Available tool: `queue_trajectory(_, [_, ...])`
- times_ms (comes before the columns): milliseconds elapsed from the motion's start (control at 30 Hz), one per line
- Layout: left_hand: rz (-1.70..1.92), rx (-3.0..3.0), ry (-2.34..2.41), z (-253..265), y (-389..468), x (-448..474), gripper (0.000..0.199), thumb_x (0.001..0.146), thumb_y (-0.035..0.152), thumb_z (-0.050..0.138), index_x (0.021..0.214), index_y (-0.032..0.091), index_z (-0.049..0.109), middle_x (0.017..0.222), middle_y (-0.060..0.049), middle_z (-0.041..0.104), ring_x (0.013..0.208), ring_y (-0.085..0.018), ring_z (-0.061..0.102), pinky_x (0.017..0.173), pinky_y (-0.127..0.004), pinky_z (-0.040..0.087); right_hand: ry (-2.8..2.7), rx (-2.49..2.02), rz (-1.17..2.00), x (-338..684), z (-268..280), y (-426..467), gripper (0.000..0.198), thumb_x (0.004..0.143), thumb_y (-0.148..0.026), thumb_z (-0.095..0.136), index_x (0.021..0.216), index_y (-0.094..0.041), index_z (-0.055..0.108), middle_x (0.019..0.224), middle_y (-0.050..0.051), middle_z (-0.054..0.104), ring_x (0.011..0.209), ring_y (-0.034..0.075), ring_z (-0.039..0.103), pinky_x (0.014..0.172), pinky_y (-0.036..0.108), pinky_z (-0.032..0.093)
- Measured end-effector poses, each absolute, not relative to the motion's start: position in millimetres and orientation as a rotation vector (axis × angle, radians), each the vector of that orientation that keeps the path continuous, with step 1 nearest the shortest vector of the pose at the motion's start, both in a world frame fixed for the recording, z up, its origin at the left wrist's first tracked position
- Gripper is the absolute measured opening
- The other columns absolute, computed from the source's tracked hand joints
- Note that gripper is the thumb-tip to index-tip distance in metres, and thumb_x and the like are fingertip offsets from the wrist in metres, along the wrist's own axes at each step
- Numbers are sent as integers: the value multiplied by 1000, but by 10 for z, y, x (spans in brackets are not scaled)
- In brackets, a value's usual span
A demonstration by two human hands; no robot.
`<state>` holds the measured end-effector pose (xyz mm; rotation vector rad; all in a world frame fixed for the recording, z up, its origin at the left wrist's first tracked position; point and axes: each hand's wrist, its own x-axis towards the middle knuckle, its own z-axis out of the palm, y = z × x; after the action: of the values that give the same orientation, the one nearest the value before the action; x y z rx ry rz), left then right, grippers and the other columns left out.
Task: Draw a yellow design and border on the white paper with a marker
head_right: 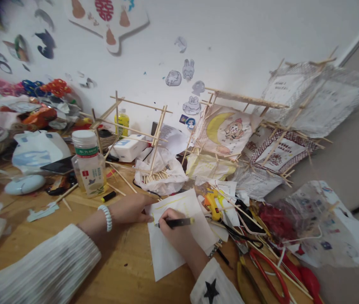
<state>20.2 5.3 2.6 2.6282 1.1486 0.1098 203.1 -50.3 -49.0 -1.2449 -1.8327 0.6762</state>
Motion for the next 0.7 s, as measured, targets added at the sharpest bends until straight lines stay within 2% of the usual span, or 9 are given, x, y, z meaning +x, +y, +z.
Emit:
queue_trajectory(200, [126,2646,1141,22,50,198,33,71,39,65,98,19,63,91,-9,69,80,-25,64,62,-28,44,-1834,-1243,680,2029,-481,-501,12,73,-23,46,61,-20,49,50,-4,47,46,12,44,46,21,34])
queue_trajectory(567, [125,2638,1159,11,57,203,38,71,40,65,102,19,62,90,-9,69,80,-25,63,61,-29,44,-1808,-1250,724,2039,-488,-515,12,73,-23,46,61,-20,49,47,-5,47,45,11,45,44,20,34])
queue_trajectory(700, [122,2613,1152,34,30,204,35,67,42,68,92,19,63,86,-7,69,76,-23,63,60,-27,44,-1824,-1247,703,2034,-465,-524,12,73,-22,46,62,-20,49,47,-4,49,45,11,46,45,20,35])
